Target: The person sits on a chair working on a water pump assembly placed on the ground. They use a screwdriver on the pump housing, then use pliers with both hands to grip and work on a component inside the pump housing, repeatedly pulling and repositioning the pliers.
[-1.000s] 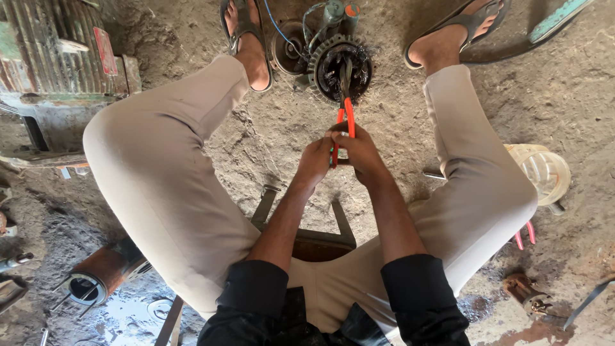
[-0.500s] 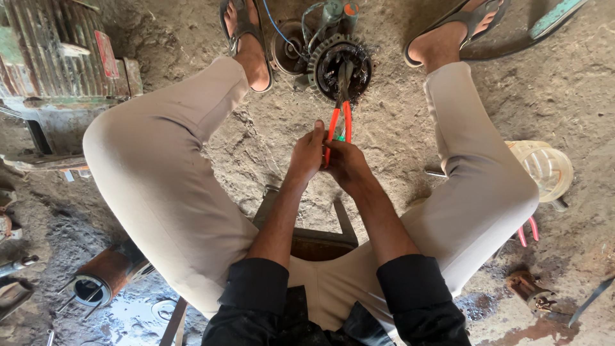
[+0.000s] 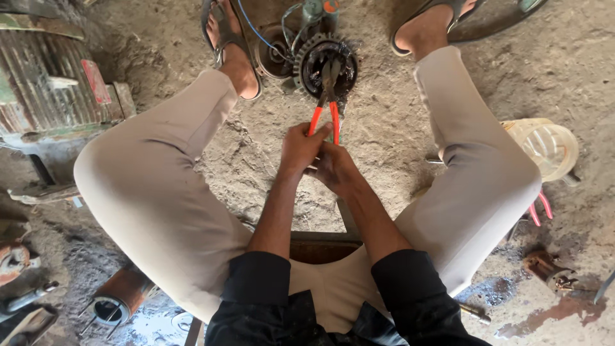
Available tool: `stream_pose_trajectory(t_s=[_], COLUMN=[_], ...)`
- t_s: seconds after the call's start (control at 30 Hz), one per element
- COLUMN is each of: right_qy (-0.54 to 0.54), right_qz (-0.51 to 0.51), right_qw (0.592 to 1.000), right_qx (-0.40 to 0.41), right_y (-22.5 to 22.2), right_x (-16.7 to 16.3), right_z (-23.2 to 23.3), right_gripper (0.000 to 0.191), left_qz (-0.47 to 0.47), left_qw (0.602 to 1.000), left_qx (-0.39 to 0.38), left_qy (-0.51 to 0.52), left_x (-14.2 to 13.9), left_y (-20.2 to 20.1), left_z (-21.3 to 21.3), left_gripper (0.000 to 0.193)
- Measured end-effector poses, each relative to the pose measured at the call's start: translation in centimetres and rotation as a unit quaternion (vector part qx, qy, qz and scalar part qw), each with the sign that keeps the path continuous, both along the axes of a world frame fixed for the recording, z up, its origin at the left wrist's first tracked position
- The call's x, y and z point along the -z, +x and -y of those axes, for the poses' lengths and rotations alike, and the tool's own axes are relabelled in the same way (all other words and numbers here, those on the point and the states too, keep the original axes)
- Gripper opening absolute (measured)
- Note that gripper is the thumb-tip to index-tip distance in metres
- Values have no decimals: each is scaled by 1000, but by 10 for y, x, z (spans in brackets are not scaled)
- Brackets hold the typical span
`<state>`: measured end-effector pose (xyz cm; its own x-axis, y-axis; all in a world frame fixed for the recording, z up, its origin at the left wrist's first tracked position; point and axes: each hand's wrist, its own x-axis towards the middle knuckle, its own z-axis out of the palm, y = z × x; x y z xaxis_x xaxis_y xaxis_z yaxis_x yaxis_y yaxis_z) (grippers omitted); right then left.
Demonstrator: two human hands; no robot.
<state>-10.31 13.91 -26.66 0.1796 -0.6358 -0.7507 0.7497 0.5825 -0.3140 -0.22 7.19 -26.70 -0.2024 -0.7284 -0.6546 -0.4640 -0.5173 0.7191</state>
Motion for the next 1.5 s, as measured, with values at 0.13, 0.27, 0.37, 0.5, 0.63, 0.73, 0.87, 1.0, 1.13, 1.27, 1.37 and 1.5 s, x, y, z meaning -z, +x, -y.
stream_pose_trajectory(t_s=[0.13, 0.27, 0.37, 0.5, 0.63, 0.73, 0.87, 1.0, 1.13, 1.27, 1.37, 1.5], right_qy=[-13, 15, 22, 33, 65, 81, 113, 114, 103, 122, 103, 91], right_qz=[15, 8, 4, -20, -45, -37, -70, -97, -96, -59, -79, -106], right_qw=[1000, 1000, 1000, 999, 996, 996, 991, 988, 990, 990, 991, 989], right_qx=[-11, 4, 22, 30, 28, 26, -15, -44, -21, 33, 35, 48], right_y=[1, 1, -2, -2, 0, -4, -16, -21, -12, 1, 8, 21], right_x=[-10, -13, -7, 3, 4, -4, -17, -22, -19, -11, -1, 12], right_z=[0, -3, -7, -6, -1, 0, 4, 10, 9, 1, -4, -8], right_gripper=[32, 34, 32, 24, 18, 16, 20, 18, 12, 15, 15, 12], left_qz=[2, -22, -11, 58, 71, 69, 62, 41, 38, -13, -78, -83], left_qw=[999, 996, 995, 982, 970, 968, 969, 976, 979, 983, 980, 975], left_qx=[-10, 5, 52, 164, 210, 221, 219, 198, 180, 139, 99, 71], left_qy=[47, 88, 80, 78, 95, 95, 97, 79, 85, 123, 154, 191], left_x=[-1, -4, -5, -4, -3, -3, 0, 4, 4, 3, 3, 2], left_y=[4, 5, 2, -2, -6, -7, -10, -14, -14, -13, -8, -5], left_z=[0, 4, 9, 26, 44, 45, 41, 41, 39, 31, 26, 23], left_gripper=[55, 60, 67, 79, 84, 84, 84, 84, 81, 71, 67, 63])
